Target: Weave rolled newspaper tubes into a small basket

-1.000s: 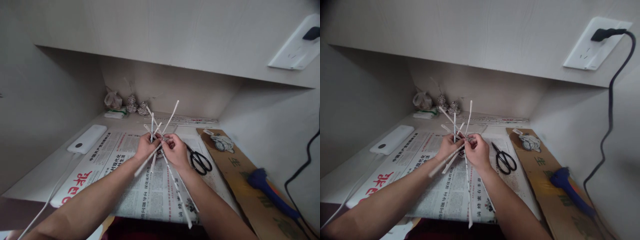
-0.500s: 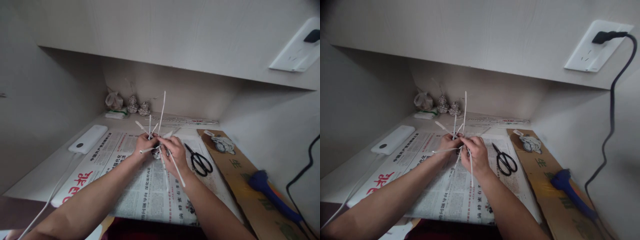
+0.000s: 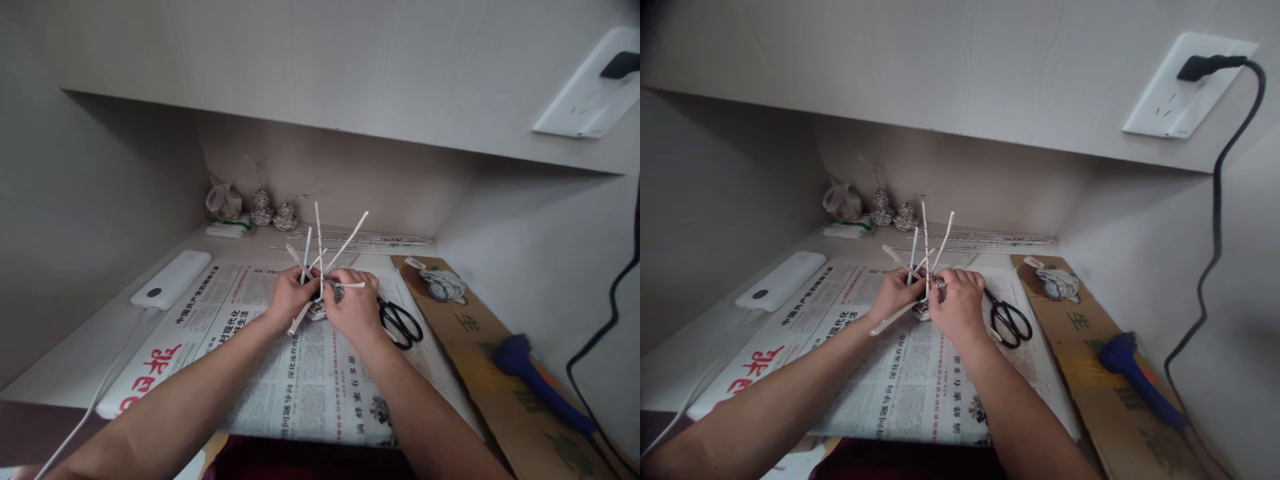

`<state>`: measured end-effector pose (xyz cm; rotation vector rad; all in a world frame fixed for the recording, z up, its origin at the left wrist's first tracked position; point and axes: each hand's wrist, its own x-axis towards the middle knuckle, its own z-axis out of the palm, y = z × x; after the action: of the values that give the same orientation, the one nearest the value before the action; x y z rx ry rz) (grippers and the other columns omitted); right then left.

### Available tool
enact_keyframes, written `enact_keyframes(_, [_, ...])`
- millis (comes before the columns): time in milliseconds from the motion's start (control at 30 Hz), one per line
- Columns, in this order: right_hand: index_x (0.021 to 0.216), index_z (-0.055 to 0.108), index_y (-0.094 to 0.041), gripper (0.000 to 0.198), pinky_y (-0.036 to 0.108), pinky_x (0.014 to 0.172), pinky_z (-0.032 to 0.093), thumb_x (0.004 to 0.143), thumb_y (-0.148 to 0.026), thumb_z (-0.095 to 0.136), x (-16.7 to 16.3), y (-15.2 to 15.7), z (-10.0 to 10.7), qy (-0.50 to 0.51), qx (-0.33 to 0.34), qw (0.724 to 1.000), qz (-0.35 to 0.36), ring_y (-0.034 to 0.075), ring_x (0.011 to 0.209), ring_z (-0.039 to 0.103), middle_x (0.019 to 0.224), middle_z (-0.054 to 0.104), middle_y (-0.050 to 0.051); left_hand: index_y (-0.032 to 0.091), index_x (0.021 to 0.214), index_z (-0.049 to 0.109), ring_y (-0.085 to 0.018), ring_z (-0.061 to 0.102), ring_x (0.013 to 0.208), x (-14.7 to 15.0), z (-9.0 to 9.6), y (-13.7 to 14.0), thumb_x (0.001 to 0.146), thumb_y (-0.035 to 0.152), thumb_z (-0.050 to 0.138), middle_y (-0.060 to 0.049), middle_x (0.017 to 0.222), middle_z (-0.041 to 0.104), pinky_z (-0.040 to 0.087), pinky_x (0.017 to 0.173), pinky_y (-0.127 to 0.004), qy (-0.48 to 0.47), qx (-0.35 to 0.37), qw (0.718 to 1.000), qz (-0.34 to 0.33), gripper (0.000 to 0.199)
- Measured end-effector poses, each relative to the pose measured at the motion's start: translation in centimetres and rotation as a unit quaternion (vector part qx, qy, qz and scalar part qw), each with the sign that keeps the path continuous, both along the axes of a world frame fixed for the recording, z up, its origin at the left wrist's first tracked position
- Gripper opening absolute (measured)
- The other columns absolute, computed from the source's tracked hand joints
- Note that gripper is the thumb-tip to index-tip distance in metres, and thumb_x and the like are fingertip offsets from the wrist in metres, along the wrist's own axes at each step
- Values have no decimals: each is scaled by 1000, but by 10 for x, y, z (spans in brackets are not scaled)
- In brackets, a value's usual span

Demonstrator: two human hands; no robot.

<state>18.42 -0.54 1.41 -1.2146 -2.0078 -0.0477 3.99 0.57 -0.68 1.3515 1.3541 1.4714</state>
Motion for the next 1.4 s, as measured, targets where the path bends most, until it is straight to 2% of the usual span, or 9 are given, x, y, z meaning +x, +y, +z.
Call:
enact_keyframes(200, [88,61,-20,15,29,79,44,78,-13,50,0,10,-10,79,-41,995,51,20,86,60,89,65,6,17,73,67,-12,54,57,1,-2,0,70,28,67,1,63,63,42,57,-22,7,26,999,-33,12])
enact_keyframes(400, [77,62,-21,8,28,73,44,77,-20,54,0,10,-9,103,-74,992,7,19,77,62,81,68,3,17,75,64,-12,54,59,4,-7,0,73,25,64,1,65,62,43,58,-22,2,33,999,-37,8])
enact_keyframes(567, [70,63,-21,14,28,64,44,78,-30,55,0,9,-4,136,-154,978,-22,18,67,60,70,68,2,17,76,64,-13,56,60,8,-6,-4,72,24,65,0,66,64,44,61,-24,0,37,999,-2,8])
enact_keyframes(633, [72,65,-21,15,28,63,45,77,-32,56,-1,10,-2,177,-206,962,-14,18,67,62,71,69,3,17,75,65,-14,58,63,8,-5,-5,72,24,65,0,67,65,45,65,-25,-4,45,999,2,8])
enact_keyframes(733, [76,69,-19,17,27,63,47,74,-33,59,-4,14,-4,283,-293,913,29,18,68,64,74,72,3,17,76,65,-15,58,65,8,-3,-6,72,25,66,-1,69,65,46,66,-26,-22,53,998,0,9])
enact_keyframes(867, [75,68,-17,19,27,58,49,67,-34,67,-7,17,-8,397,-320,858,59,18,62,64,69,70,3,17,75,63,-14,55,58,8,-3,-5,71,28,68,0,64,62,44,59,-25,-46,37,998,-3,13])
enact_keyframes(1067, [76,69,-19,14,28,64,51,68,-30,66,-7,17,-13,373,-273,885,47,19,68,67,73,72,3,16,74,63,-12,53,57,8,-2,-5,71,32,69,1,64,61,43,58,-24,-63,25,998,-19,17])
enact_keyframes(1267, [75,69,-17,18,29,61,52,65,-33,70,-8,17,-15,418,-313,850,65,20,65,67,71,73,5,16,78,65,-13,54,57,5,-4,-2,71,34,70,0,64,63,43,58,-24,-55,1,998,-27,20])
enact_keyframes(1400, [76,71,-17,19,28,58,50,67,-34,69,-6,16,-13,383,-315,867,49,20,64,65,70,72,5,15,75,68,-15,57,62,2,-2,0,70,36,72,-3,69,67,43,60,-25,-53,3,998,-22,22])
